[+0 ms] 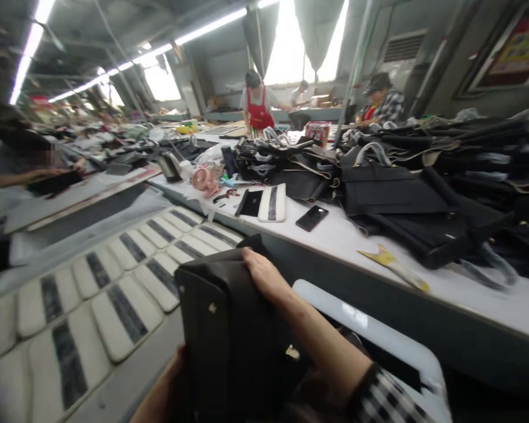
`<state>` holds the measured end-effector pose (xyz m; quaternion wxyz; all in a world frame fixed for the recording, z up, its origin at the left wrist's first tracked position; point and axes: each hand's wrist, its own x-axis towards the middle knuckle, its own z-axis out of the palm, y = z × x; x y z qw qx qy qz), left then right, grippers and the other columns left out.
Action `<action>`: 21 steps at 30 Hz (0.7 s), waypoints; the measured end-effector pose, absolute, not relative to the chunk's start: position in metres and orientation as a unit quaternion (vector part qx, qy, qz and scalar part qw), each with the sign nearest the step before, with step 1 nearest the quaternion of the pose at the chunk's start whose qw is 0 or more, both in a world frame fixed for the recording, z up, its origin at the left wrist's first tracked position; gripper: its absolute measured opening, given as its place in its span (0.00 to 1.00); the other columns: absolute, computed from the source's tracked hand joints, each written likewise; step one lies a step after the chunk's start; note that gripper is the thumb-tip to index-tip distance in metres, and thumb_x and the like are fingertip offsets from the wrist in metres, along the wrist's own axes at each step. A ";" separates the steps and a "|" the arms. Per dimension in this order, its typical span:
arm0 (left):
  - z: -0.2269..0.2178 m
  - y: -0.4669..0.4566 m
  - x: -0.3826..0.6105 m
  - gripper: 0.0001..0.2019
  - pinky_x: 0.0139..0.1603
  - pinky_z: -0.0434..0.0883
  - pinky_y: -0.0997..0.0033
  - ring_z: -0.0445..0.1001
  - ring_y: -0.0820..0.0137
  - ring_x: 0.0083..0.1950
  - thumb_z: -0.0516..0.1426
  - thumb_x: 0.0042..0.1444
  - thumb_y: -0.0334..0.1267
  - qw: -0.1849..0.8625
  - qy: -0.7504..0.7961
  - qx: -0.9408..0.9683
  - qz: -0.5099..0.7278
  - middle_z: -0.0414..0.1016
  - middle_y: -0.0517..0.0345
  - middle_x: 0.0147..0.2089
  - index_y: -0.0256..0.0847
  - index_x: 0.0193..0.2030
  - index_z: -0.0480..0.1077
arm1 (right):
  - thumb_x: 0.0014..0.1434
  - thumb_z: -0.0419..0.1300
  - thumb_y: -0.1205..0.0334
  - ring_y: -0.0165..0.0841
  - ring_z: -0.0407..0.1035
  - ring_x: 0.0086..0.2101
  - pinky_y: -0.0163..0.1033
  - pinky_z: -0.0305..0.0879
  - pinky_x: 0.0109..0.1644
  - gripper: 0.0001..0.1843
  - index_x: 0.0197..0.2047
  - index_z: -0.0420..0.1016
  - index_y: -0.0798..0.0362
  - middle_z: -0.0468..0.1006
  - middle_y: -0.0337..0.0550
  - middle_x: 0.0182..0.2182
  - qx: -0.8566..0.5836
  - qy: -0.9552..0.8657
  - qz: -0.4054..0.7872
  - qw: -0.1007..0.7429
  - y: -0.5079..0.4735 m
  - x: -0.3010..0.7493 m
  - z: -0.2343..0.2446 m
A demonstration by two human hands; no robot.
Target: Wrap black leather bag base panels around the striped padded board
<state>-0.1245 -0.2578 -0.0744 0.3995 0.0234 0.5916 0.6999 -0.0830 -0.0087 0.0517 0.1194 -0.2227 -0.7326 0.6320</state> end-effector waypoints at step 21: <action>-0.004 -0.275 -0.149 0.19 0.52 0.70 0.66 0.72 0.62 0.50 0.58 0.60 0.49 0.092 0.669 0.207 0.708 0.74 0.53 0.48 0.43 0.55 0.72 | 0.62 0.60 0.50 0.37 0.72 0.44 0.43 0.71 0.50 0.23 0.58 0.73 0.47 0.75 0.45 0.47 -0.198 -0.683 0.593 0.379 -0.124 -0.052 0.061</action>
